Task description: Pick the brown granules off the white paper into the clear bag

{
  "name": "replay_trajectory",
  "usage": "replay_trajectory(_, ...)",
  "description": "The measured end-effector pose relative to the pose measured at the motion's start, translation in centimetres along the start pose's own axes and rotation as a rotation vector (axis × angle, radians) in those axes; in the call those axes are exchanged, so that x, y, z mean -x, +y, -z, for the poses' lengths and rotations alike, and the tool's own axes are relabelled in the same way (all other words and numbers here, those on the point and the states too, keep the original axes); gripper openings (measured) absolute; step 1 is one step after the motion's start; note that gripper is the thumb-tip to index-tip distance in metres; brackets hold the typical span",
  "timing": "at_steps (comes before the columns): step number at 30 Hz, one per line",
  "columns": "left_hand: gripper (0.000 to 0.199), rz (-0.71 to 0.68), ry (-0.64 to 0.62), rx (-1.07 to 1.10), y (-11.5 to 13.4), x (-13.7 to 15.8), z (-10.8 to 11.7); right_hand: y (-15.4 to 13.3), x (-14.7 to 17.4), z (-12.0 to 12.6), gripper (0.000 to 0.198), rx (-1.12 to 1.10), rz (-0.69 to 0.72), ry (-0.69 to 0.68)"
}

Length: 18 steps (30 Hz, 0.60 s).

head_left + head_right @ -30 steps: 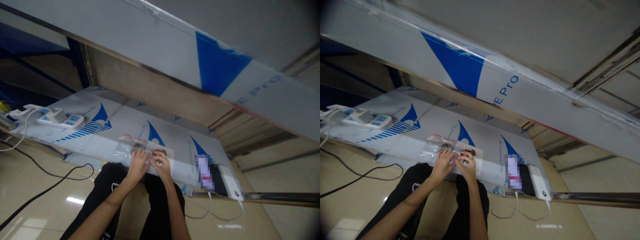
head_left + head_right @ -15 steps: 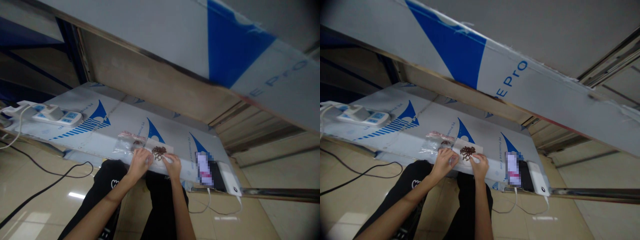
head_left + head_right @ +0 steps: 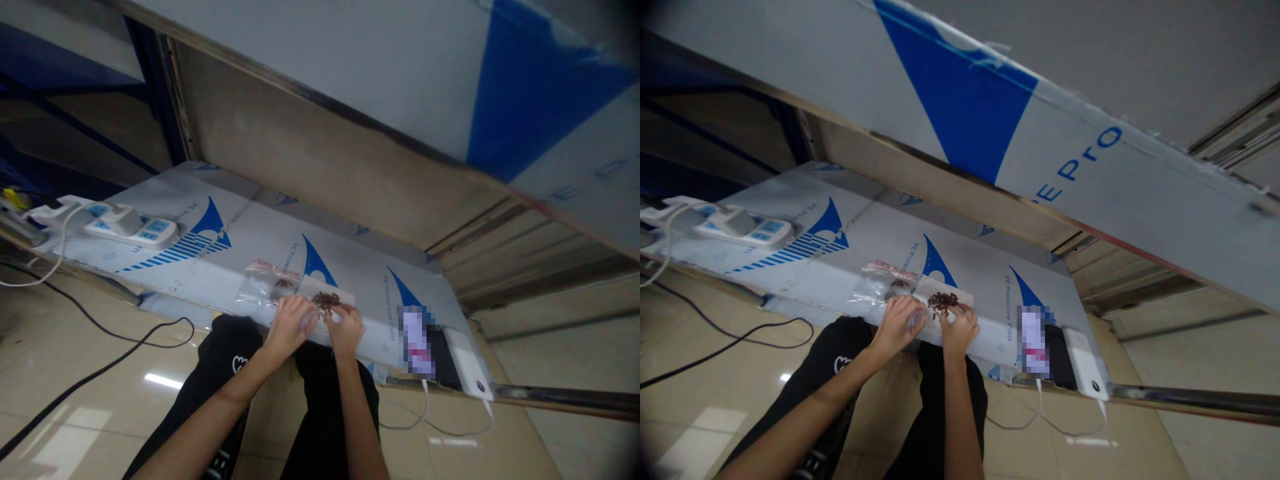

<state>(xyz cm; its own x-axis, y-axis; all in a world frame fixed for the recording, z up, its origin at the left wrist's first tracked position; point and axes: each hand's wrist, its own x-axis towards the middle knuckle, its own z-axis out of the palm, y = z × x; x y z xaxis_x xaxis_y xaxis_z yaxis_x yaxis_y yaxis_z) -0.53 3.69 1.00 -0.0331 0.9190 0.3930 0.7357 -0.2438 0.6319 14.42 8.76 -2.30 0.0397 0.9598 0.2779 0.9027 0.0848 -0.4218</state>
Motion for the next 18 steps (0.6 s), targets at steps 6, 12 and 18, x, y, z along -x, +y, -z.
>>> replay_trajectory(6,0.011,-0.007,0.007,0.006,0.0,-0.1,0.2,-0.1,-0.3,0.2,0.016,0.013,-0.034,0.039)
replay_trajectory(12,0.011,0.018,0.032,-0.012,0.0,0.0,0.4,-0.5,-0.8,0.2,0.017,-0.149,-0.037,0.041)
replay_trajectory(18,0.013,0.053,-0.007,-0.138,-0.6,0.2,-0.3,-1.2,-0.8,1.0,0.014,-0.63,0.144,-0.073)
